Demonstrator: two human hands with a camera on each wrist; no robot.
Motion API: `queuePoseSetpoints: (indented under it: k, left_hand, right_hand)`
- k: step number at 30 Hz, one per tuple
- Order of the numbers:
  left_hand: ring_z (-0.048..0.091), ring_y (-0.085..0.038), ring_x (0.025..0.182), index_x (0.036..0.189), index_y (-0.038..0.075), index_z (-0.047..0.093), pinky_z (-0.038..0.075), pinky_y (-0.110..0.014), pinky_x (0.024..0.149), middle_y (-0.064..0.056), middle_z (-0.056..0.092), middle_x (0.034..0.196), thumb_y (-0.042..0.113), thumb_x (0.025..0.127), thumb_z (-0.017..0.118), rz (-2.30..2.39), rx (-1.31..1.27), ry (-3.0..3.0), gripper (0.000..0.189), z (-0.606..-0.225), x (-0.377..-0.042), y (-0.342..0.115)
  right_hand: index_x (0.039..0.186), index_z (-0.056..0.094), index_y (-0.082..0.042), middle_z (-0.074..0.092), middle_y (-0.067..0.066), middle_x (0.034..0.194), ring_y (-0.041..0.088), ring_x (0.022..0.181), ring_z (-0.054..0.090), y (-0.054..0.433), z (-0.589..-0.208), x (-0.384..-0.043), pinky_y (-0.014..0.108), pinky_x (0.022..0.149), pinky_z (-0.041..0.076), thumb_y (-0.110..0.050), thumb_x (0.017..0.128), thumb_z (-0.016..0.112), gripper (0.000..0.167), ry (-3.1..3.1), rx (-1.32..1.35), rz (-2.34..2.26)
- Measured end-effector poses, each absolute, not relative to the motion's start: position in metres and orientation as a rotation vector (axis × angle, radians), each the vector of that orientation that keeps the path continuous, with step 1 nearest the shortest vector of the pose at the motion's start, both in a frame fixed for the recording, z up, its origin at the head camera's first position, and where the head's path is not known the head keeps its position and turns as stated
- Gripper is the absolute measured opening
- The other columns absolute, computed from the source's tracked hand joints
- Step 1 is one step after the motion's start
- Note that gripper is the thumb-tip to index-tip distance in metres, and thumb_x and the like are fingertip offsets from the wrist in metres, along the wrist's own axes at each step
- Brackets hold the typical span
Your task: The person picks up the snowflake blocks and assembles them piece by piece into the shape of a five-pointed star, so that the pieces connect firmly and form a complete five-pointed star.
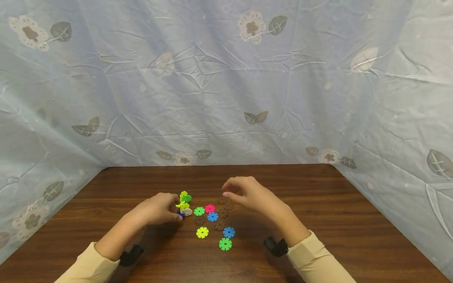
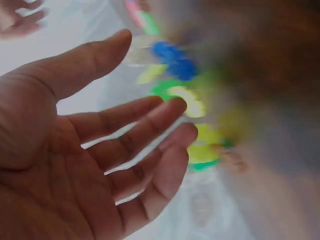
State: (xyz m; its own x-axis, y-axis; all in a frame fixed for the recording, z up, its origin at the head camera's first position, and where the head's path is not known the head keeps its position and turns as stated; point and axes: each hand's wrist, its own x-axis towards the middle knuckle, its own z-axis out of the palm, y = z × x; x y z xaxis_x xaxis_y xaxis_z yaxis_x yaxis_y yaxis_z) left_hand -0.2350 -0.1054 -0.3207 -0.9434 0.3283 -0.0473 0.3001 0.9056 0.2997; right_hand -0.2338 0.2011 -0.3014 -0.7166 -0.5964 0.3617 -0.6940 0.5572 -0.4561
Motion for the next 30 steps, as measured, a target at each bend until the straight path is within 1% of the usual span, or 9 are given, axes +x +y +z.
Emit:
queuePoseSetpoints:
  k: [2, 4, 6, 9, 11, 14, 17, 23, 30]
  left_hand:
    - [0.068, -0.023, 0.093, 0.112, 0.006, 0.07, 0.057, -0.052, 0.081, -0.005, 0.074, 0.105, 0.032, 0.086, 0.087, 0.435, 0.529, 3.016, 0.04, -0.313, -0.229, -0.101]
    - [0.069, -0.026, 0.097, 0.111, 0.008, 0.07, 0.057, -0.051, 0.08, -0.006, 0.073, 0.106, 0.029, 0.088, 0.085, 0.442, 0.605, 3.045, 0.035, -0.309, -0.222, -0.094]
    - [0.07, -0.026, 0.1, 0.114, 0.007, 0.07, 0.058, -0.051, 0.083, -0.009, 0.074, 0.108, 0.026, 0.087, 0.086, 0.453, 0.717, 3.033, 0.037, -0.309, -0.218, -0.085]
    - [0.066, -0.019, 0.092, 0.112, 0.008, 0.07, 0.057, -0.041, 0.077, -0.005, 0.072, 0.1, 0.022, 0.086, 0.087, 0.428, 0.847, 2.925, 0.034, -0.314, -0.214, -0.072]
    - [0.063, -0.013, 0.085, 0.109, 0.01, 0.072, 0.055, -0.035, 0.073, -0.001, 0.071, 0.094, 0.021, 0.085, 0.088, 0.386, 0.895, 2.852, 0.032, -0.318, -0.213, -0.064]
    - [0.058, -0.008, 0.079, 0.102, 0.014, 0.073, 0.05, -0.029, 0.067, 0.004, 0.068, 0.088, 0.021, 0.084, 0.089, 0.315, 0.912, 2.806, 0.025, -0.323, -0.213, -0.054]
    - [0.055, -0.007, 0.076, 0.098, 0.016, 0.073, 0.048, -0.027, 0.064, 0.005, 0.065, 0.086, 0.022, 0.083, 0.09, 0.277, 0.902, 2.813, 0.024, -0.328, -0.212, -0.05]
    - [0.054, -0.008, 0.08, 0.096, 0.018, 0.07, 0.048, -0.028, 0.064, 0.004, 0.063, 0.089, 0.024, 0.083, 0.09, 0.274, 0.91, 2.816, 0.025, -0.332, -0.215, -0.048]
    - [0.055, -0.009, 0.08, 0.091, 0.016, 0.069, 0.048, -0.027, 0.068, 0.002, 0.064, 0.088, 0.018, 0.083, 0.09, 0.347, 0.945, 2.761, 0.022, -0.333, -0.222, -0.05]
  right_hand:
    - [0.114, 0.073, -0.01, 0.076, 0.001, 0.104, 0.007, 0.089, 0.067, 0.202, -0.304, -0.235, 0.024, 0.078, 0.057, -0.021, 0.101, 0.071, 0.017, -2.748, 1.093, 0.844]
    - [0.116, 0.07, -0.008, 0.075, 0.005, 0.108, 0.007, 0.09, 0.067, 0.202, -0.306, -0.235, 0.024, 0.08, 0.057, -0.021, 0.1, 0.073, 0.021, -2.849, 1.115, 0.827]
    - [0.118, 0.067, -0.009, 0.073, 0.008, 0.11, 0.01, 0.092, 0.066, 0.201, -0.309, -0.234, 0.027, 0.081, 0.057, -0.021, 0.097, 0.076, 0.026, -2.952, 1.124, 0.826]
    - [0.12, 0.064, -0.012, 0.071, 0.01, 0.109, 0.012, 0.093, 0.064, 0.199, -0.312, -0.231, 0.031, 0.081, 0.055, -0.018, 0.093, 0.08, 0.032, -3.09, 1.128, 0.836]
    - [0.117, 0.065, -0.015, 0.069, 0.007, 0.105, 0.014, 0.094, 0.062, 0.197, -0.314, -0.228, 0.032, 0.08, 0.053, -0.016, 0.089, 0.083, 0.034, -3.172, 1.096, 0.863]
    - [0.113, 0.066, -0.016, 0.066, 0.006, 0.099, 0.016, 0.091, 0.059, 0.196, -0.316, -0.226, 0.031, 0.077, 0.05, -0.015, 0.087, 0.084, 0.032, -3.238, 1.072, 0.882]
    - [0.11, 0.067, -0.017, 0.064, 0.006, 0.096, 0.015, 0.088, 0.057, 0.193, -0.319, -0.226, 0.03, 0.074, 0.048, -0.013, 0.087, 0.084, 0.029, -3.273, 1.06, 0.881]
    - [0.107, 0.065, -0.014, 0.063, 0.006, 0.094, 0.013, 0.086, 0.054, 0.187, -0.323, -0.225, 0.028, 0.075, 0.047, -0.009, 0.088, 0.082, 0.026, -3.289, 1.086, 0.844]
    - [0.102, 0.064, -0.01, 0.063, 0.004, 0.093, 0.012, 0.084, 0.054, 0.181, -0.325, -0.222, 0.028, 0.075, 0.048, -0.007, 0.087, 0.083, 0.025, -3.287, 1.061, 0.798]
